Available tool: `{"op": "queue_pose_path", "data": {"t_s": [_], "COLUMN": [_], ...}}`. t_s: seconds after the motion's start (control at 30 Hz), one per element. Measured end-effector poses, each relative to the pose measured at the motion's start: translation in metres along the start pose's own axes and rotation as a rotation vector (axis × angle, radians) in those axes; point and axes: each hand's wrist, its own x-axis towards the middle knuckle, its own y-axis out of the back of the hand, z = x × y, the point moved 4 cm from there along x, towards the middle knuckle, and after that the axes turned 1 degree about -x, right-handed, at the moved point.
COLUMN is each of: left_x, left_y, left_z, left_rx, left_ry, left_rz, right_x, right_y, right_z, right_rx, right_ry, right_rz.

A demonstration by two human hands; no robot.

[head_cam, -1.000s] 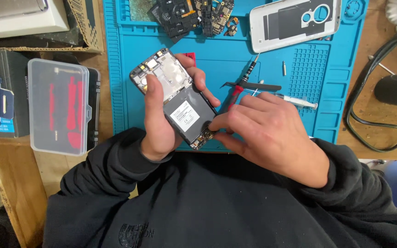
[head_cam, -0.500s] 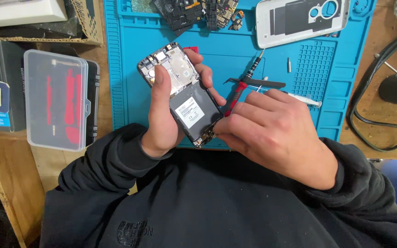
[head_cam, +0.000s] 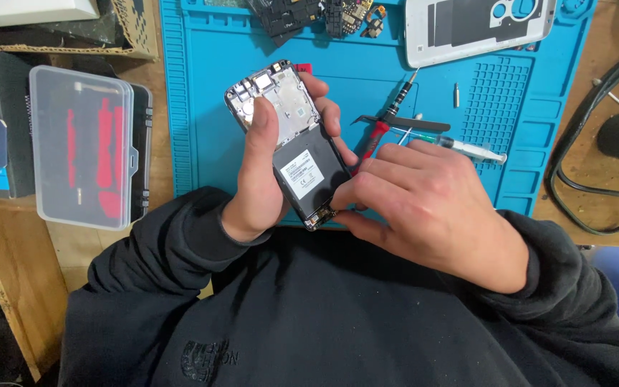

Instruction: Disassemble a mobile phone and clean internal components using a screwdriver and toothbrush

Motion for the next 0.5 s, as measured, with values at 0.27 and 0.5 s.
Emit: {"op": "queue_pose_path", "data": {"t_s": [0.27, 0.5], "left_x": [-0.0005, 0.0015], "left_y": [-0.0018, -0.0049], "left_z": [-0.0029, 0.0020], "left_rx": [-0.034, -0.015], "left_ry": [0.056, 0.062], "left_rz": [0.019, 0.046], "right_x": [0.0018, -0.0015], "right_y": [0.0070, 0.0095], "right_z": [-0.0005, -0.0043], "right_rx": [-0.077, -0.135], "right_ry": [0.074, 0.118], "right_rz": [0.025, 0.096]}}
